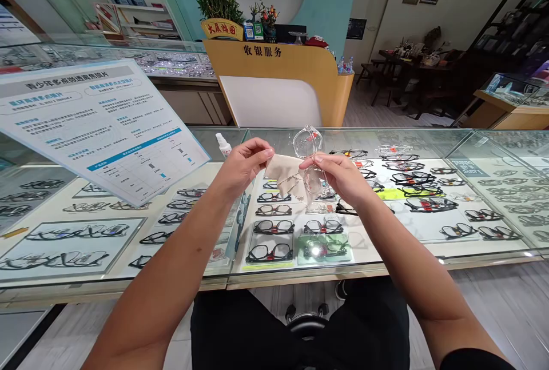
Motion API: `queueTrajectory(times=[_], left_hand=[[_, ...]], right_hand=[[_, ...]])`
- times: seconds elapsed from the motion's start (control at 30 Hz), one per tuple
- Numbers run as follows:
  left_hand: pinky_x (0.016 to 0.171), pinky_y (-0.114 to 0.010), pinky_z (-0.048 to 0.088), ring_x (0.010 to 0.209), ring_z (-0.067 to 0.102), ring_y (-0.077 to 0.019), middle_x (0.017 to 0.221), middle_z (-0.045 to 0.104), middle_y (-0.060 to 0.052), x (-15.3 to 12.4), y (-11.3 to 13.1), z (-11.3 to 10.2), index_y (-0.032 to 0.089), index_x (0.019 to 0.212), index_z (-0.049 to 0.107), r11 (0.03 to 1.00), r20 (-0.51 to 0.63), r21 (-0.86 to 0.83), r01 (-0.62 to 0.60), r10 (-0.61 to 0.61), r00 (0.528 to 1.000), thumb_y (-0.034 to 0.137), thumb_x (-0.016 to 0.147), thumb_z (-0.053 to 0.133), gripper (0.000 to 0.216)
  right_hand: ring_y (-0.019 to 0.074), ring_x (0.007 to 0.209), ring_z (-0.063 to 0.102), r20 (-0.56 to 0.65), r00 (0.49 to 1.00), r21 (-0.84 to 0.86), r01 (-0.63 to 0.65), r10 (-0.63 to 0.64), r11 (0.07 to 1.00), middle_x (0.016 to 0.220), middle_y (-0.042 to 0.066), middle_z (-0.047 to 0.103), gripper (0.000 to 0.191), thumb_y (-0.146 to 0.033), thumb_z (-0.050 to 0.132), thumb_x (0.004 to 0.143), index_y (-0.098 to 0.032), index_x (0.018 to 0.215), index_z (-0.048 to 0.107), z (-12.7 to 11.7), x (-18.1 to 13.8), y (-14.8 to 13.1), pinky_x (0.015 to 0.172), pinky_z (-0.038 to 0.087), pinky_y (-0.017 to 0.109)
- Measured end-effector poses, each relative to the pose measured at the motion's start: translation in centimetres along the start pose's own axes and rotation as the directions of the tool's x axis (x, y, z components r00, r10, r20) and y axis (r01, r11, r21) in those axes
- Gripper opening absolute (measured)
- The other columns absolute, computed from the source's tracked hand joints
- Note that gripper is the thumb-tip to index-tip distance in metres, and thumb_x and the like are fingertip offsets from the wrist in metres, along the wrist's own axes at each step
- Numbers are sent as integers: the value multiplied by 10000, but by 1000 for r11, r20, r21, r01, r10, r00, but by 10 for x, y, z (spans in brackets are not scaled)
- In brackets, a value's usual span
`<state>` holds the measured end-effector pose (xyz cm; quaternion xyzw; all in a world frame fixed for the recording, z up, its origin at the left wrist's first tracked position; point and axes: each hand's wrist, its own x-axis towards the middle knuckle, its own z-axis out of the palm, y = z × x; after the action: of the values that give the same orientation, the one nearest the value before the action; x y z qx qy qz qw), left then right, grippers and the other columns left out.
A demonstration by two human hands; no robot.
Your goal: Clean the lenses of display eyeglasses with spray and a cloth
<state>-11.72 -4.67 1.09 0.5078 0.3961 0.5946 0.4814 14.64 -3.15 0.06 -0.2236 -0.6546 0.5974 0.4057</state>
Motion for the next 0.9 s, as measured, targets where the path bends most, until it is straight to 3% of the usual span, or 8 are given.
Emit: queueTrajectory(times=[0.23, 0.4, 0.53, 0.63, 0.8, 0.9], left_hand=[[763, -276, 531, 811, 649, -141, 840, 667, 2, 8, -5, -12, 211, 834, 727, 994, -55, -98, -39, 34, 998, 442, 676, 1052, 429], [880, -345, 572, 1061, 714, -239, 1190, 779, -89, -1, -10, 2, 234, 1213, 789, 999, 214, -7, 36, -33, 976, 656, 705, 1001, 694], [696, -274, 508, 783, 668, -161, 895, 747, -27, -13, -9, 11, 194, 1034, 787, 977, 228, 103, 188, -207, 951, 602, 696, 1028, 582], [651, -263, 517, 721, 666, -149, 835, 743, -20, -15, -5, 14, 180, 974, 772, 960, 185, 50, 276, -280, 942, 618, 687, 1030, 584], [625, -240, 536, 678, 651, -125, 782, 732, -4, -13, -5, 21, 181, 882, 743, 962, 67, -130, 240, -233, 970, 581, 575, 1092, 612], [594, -239, 514, 636, 619, -115, 739, 700, 10, -14, -4, 25, 199, 870, 730, 969, 14, -153, 193, -193, 981, 621, 605, 1066, 601]], right_hand=[[196, 933, 553, -26, 999, 43, -21, 22, 999, 1068, 58, 681, 360, -580, 727, 1008, -265, 969, 896, 2, 0, -6, 818, 460, 339], [182, 924, 573, 1, 999, 83, -37, 37, 996, 1050, 45, 648, 367, -591, 758, 989, -254, 979, 902, 4, 0, -6, 836, 483, 328], [179, 946, 590, 16, 999, 86, -45, 44, 995, 1065, 44, 645, 353, -580, 768, 990, -253, 979, 901, 5, 0, -5, 850, 498, 321], [189, 978, 609, 19, 999, 93, -52, 50, 994, 1096, 54, 666, 376, -602, 765, 990, -249, 985, 895, 5, 0, -4, 849, 517, 323], [201, 1063, 636, 57, 997, 86, -56, 51, 995, 1194, 67, 712, 368, -596, 749, 1016, -261, 1049, 897, 6, -1, -3, 942, 546, 347], [225, 1204, 647, 72, 997, 90, -44, 38, 995, 1267, 72, 738, 347, -588, 753, 1019, -279, 1062, 905, 7, -2, -3, 1029, 533, 364]])
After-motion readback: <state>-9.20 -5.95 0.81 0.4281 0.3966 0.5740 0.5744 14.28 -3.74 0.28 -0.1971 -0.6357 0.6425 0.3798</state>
